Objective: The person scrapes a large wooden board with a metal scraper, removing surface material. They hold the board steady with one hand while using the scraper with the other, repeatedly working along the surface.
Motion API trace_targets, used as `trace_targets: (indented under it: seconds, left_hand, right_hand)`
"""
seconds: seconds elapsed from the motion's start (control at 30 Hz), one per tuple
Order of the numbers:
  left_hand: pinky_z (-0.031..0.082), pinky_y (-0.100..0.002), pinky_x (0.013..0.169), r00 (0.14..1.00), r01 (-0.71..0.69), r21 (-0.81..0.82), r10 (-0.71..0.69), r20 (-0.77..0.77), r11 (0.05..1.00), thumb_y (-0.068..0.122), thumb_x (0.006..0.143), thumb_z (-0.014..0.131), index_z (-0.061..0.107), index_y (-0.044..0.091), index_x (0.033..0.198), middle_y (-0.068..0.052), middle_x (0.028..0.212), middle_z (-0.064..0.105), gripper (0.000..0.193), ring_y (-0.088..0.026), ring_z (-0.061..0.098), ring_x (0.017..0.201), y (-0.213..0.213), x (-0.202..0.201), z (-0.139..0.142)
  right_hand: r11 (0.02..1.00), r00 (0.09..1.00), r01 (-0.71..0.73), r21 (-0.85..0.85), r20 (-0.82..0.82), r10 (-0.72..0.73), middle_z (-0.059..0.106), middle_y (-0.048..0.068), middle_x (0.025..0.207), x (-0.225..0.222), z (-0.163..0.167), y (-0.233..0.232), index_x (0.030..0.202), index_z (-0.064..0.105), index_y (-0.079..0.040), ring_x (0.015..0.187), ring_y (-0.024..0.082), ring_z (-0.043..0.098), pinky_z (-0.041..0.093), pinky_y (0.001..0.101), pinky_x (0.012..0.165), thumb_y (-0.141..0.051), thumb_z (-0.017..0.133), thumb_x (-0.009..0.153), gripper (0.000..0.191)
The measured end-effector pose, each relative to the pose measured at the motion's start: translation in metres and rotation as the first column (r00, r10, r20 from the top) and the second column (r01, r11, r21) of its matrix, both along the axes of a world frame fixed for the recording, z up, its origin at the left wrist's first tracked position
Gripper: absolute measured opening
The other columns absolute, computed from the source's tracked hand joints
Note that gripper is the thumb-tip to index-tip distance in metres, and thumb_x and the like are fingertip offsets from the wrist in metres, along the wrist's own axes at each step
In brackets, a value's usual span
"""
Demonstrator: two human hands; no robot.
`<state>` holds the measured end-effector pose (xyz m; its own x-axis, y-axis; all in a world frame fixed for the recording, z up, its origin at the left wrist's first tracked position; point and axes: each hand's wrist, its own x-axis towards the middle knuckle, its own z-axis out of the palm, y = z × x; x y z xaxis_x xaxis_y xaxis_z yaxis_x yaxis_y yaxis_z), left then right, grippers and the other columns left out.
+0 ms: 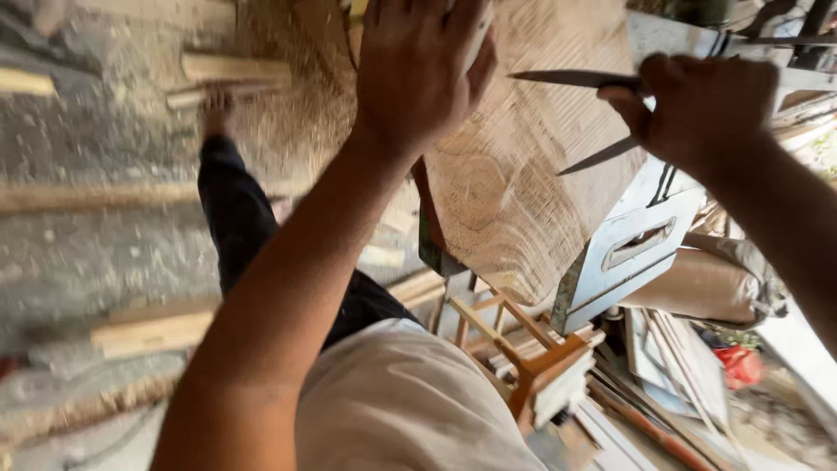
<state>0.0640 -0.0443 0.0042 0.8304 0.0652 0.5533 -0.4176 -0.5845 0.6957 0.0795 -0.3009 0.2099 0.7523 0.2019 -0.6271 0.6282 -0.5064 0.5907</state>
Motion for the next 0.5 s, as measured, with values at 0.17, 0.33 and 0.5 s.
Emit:
trace_targets:
  seconds: [0.17, 0.33, 0.5]
  left_hand:
    - [0.056, -0.047, 0.082, 0.997, 0.044, 0.038, -0.041, -0.069, 0.998, 0.034, 0.094, 0.076, 0.063, 0.008, 0.121, -0.017, 0.111, 0.062, 0.04, -0.034, 0.063, 0.102, 0.009, 0.002, 0.015]
    - [0.056, -0.047, 0.084, 0.998, 0.059, 0.063, -0.057, -0.037, 0.996, 0.029, 0.102, 0.07, 0.063, 0.005, 0.126, -0.016, 0.114, 0.06, 0.034, -0.03, 0.061, 0.101, 0.008, -0.007, 0.007]
    - [0.055, -0.048, 0.086, 0.997, 0.064, 0.032, -0.062, -0.052, 0.997, 0.031, 0.104, 0.07, 0.063, 0.006, 0.127, -0.014, 0.116, 0.058, 0.034, -0.031, 0.06, 0.104, 0.011, -0.002, 0.014]
  right_hand:
    - [0.878, 0.888, -0.384, 0.287, -0.147, 0.436, 0.062, -0.003, 0.061, -0.027, -0.001, 0.025, 0.085, 0.072, -0.024, 0.052, 0.014, 0.061, 0.044, 0.0315, 0.048, -0.061, 0.058, 0.105, 0.045]
    - [0.976, 0.969, -0.213, -0.044, -0.139, 0.205, 0.064, -0.001, 0.065, -0.001, -0.008, 0.018, 0.103, 0.073, -0.025, 0.051, 0.015, 0.065, 0.048, 0.0321, 0.045, -0.069, 0.046, 0.098, 0.052]
    - [0.978, 0.967, 0.207, 0.031, 0.145, -0.21, 0.07, 0.003, 0.068, 0.006, -0.005, -0.021, 0.107, 0.074, -0.021, 0.055, 0.021, 0.066, 0.048, 0.0389, 0.047, -0.066, 0.039, 0.113, 0.057]
